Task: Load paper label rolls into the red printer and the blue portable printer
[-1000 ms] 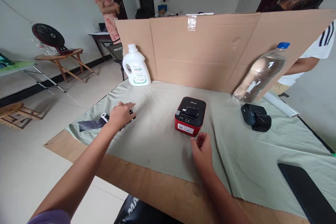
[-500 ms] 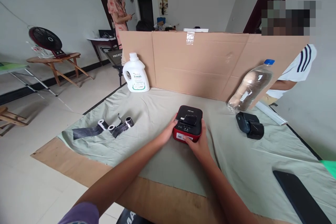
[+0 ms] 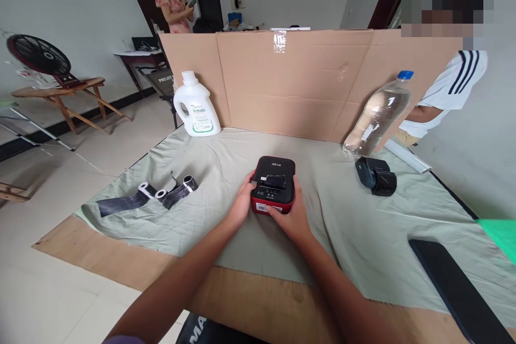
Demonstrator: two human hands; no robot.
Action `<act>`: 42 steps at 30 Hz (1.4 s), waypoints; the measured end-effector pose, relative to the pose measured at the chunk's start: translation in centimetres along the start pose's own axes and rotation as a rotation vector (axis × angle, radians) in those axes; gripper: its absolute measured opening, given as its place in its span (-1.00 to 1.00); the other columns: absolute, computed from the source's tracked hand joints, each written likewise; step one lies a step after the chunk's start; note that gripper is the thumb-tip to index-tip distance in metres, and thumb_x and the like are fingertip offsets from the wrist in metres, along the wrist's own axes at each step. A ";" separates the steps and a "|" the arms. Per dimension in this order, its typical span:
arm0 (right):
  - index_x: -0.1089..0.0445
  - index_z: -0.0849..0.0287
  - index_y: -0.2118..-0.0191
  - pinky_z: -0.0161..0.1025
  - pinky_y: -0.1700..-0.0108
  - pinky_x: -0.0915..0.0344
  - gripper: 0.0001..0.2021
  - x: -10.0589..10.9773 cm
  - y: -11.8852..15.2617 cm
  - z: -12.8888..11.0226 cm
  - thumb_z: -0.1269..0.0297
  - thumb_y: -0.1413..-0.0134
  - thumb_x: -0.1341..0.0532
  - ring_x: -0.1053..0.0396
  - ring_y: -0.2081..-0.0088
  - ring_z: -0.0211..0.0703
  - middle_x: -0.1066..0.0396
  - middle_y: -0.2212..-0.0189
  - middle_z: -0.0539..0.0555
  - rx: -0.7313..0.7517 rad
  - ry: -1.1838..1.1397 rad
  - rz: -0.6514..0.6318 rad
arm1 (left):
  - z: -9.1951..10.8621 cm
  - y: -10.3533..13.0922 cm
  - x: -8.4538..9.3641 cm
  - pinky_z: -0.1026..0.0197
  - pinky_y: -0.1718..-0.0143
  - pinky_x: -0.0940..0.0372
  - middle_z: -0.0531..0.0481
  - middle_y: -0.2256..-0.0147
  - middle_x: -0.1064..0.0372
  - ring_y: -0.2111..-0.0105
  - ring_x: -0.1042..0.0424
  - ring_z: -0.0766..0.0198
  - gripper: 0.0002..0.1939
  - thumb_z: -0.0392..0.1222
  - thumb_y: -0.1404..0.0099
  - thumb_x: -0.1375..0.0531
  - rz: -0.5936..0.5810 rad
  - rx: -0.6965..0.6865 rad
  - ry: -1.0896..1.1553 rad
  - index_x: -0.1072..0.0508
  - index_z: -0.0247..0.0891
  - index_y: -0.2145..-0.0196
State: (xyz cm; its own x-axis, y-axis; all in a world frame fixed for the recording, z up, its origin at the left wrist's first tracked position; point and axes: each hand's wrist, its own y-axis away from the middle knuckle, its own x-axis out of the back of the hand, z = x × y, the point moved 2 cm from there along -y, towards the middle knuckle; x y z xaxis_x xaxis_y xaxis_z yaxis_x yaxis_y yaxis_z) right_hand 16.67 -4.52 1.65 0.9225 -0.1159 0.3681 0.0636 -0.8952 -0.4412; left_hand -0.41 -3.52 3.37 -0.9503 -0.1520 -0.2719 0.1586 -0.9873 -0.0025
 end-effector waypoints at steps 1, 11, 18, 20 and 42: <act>0.09 0.14 -0.42 0.23 -0.31 -0.17 0.03 0.2 -0.1 0.1 0.02 0.08 -0.44 -0.19 -0.31 0.23 -0.12 -0.33 0.34 0.005 -0.005 -0.008 | 0.2 -0.1 0.1 0.02 -0.28 -0.15 -0.03 -0.17 -0.39 -0.23 -0.29 0.05 -0.56 -0.23 -0.18 -0.11 0.007 0.015 0.013 -0.39 -0.17 -0.05; -0.11 -0.02 -0.35 0.08 -0.36 -0.10 -0.47 2.6 -1.6 0.2 -0.07 -0.39 0.03 0.01 -0.42 0.03 0.03 -0.45 0.13 0.062 -0.098 -0.096 | -0.1 -1.7 0.9 0.27 0.25 -0.27 0.12 0.28 -0.41 0.31 -0.39 0.28 -0.56 -0.32 0.00 -0.13 -0.058 0.134 0.174 -0.27 -0.13 0.10; -0.01 -0.08 -0.43 -0.02 -0.18 -0.35 -0.34 2.7 -7.3 -0.5 -0.20 -0.33 0.08 -0.24 -0.29 -0.01 -0.09 -0.41 0.05 -0.177 -0.025 -0.071 | -2.9 -1.5 1.6 0.09 -0.25 -0.18 0.00 -0.18 -0.33 -0.23 -0.27 0.11 -0.61 -0.07 -0.29 -0.20 -0.134 -0.013 0.188 -0.38 -0.08 -0.07; -0.06 -0.02 -0.42 -0.05 -0.07 -0.42 -0.37 2.8 -8.5 -1.7 -0.09 -0.31 -0.01 -0.40 -0.13 -0.01 -0.19 -0.36 0.10 -0.198 0.075 -0.094 | -3.2 -1.4 1.6 0.05 -0.29 -0.15 -0.01 -0.19 -0.32 -0.25 -0.25 0.09 -0.61 -0.04 -0.35 -0.16 -0.169 -0.057 0.144 -0.40 -0.08 -0.10; -0.51 0.20 0.28 -0.19 0.24 -0.31 -0.84 -1.7 -13.8 -6.0 0.48 0.02 -0.23 -0.49 0.23 0.04 -0.56 0.24 0.20 0.000 0.960 -0.948 | -1.6 -1.4 1.7 0.07 -0.35 -0.06 -0.08 -0.16 -0.23 -0.24 -0.22 0.09 -0.64 -0.16 -0.34 -0.11 -0.169 -0.110 -0.039 -0.46 -0.10 -0.07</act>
State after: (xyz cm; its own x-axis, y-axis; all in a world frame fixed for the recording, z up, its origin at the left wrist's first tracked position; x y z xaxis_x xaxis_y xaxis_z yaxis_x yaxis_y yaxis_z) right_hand 11.94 5.42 12.07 -0.1050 0.2898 0.9513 0.5232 -0.7974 0.3007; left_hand -1.85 -2.37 1.33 -0.9752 0.0117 -0.2212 0.0223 -0.9883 -0.1508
